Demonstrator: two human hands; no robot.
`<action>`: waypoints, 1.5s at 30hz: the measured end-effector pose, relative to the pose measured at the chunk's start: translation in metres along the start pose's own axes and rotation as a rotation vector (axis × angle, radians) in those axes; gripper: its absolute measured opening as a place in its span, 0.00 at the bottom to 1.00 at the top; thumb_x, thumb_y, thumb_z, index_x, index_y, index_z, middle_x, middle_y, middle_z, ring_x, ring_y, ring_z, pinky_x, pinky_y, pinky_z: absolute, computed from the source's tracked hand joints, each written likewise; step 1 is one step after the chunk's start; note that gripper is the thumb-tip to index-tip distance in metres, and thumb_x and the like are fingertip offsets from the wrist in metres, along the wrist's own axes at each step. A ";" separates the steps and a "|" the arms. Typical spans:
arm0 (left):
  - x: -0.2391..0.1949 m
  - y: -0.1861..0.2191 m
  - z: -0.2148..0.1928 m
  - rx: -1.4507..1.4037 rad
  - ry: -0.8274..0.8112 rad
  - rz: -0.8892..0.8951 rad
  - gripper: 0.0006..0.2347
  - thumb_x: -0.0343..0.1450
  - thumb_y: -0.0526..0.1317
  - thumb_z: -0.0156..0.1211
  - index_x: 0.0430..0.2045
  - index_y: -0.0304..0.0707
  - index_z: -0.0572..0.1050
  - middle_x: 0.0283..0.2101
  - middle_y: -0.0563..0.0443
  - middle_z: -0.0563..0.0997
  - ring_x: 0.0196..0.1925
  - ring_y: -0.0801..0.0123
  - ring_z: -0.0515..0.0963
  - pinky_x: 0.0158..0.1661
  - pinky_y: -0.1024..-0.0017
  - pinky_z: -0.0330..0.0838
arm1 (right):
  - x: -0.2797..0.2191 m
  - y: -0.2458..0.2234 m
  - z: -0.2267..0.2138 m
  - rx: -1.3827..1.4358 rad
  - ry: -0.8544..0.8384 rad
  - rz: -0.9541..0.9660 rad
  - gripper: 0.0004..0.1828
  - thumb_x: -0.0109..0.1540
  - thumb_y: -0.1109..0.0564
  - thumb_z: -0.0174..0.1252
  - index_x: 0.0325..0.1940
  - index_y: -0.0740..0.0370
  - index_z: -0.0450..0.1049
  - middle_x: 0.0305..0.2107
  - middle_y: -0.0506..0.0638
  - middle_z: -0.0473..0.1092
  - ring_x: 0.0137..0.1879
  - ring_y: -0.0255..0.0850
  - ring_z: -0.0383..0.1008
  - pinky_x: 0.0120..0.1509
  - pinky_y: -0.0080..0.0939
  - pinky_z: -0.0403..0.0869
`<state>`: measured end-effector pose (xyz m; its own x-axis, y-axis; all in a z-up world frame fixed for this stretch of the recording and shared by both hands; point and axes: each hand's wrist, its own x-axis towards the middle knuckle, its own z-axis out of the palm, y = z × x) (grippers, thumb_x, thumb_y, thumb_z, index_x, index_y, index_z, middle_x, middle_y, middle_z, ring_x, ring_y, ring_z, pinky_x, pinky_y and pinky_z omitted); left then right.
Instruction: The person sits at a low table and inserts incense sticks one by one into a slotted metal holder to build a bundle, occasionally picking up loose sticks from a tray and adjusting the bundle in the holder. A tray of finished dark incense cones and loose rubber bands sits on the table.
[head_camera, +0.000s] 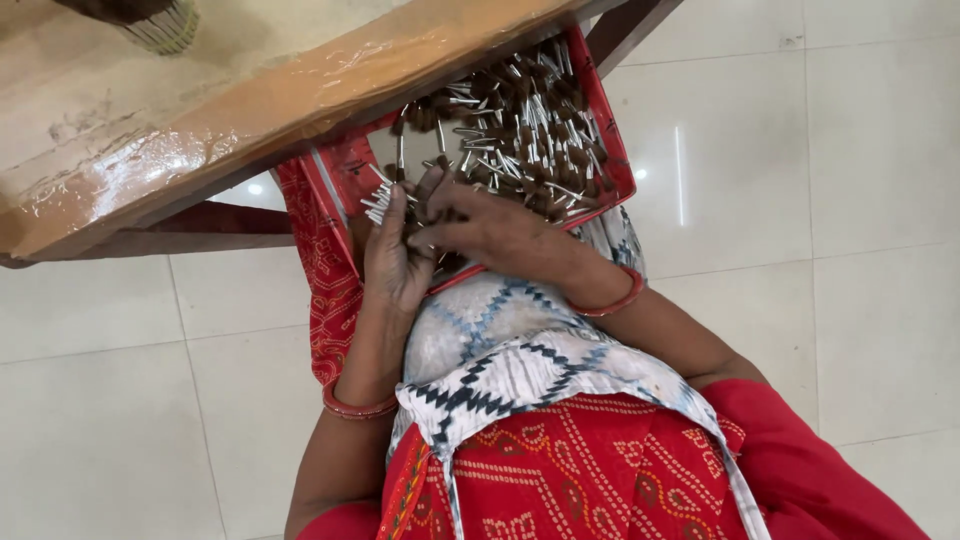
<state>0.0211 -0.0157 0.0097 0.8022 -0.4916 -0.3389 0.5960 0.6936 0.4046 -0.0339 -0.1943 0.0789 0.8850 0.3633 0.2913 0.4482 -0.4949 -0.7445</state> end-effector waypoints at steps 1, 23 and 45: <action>-0.002 0.002 0.009 0.032 0.034 -0.017 0.11 0.75 0.43 0.60 0.43 0.34 0.73 0.56 0.37 0.80 0.58 0.56 0.82 0.58 0.61 0.80 | -0.004 0.003 0.008 -0.113 -0.030 -0.080 0.16 0.62 0.65 0.60 0.55 0.59 0.78 0.53 0.57 0.69 0.59 0.51 0.73 0.61 0.47 0.75; -0.006 -0.017 -0.025 0.535 -0.095 -0.169 0.08 0.75 0.36 0.59 0.45 0.30 0.76 0.38 0.45 0.81 0.38 0.63 0.83 0.39 0.64 0.86 | 0.021 0.047 0.012 -0.357 0.275 0.161 0.22 0.72 0.50 0.50 0.69 0.58 0.70 0.59 0.56 0.74 0.62 0.55 0.75 0.66 0.54 0.75; -0.015 -0.001 -0.004 0.221 0.135 -0.181 0.17 0.71 0.48 0.59 0.44 0.32 0.76 0.42 0.47 0.83 0.42 0.64 0.85 0.44 0.62 0.88 | 0.009 0.027 -0.003 -0.289 -0.086 -0.003 0.14 0.66 0.54 0.63 0.54 0.60 0.74 0.39 0.54 0.71 0.45 0.50 0.75 0.48 0.49 0.75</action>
<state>0.0082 -0.0067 0.0115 0.6795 -0.5118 -0.5257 0.7336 0.4629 0.4976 -0.0135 -0.2069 0.0630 0.8750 0.4246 0.2326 0.4794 -0.6930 -0.5384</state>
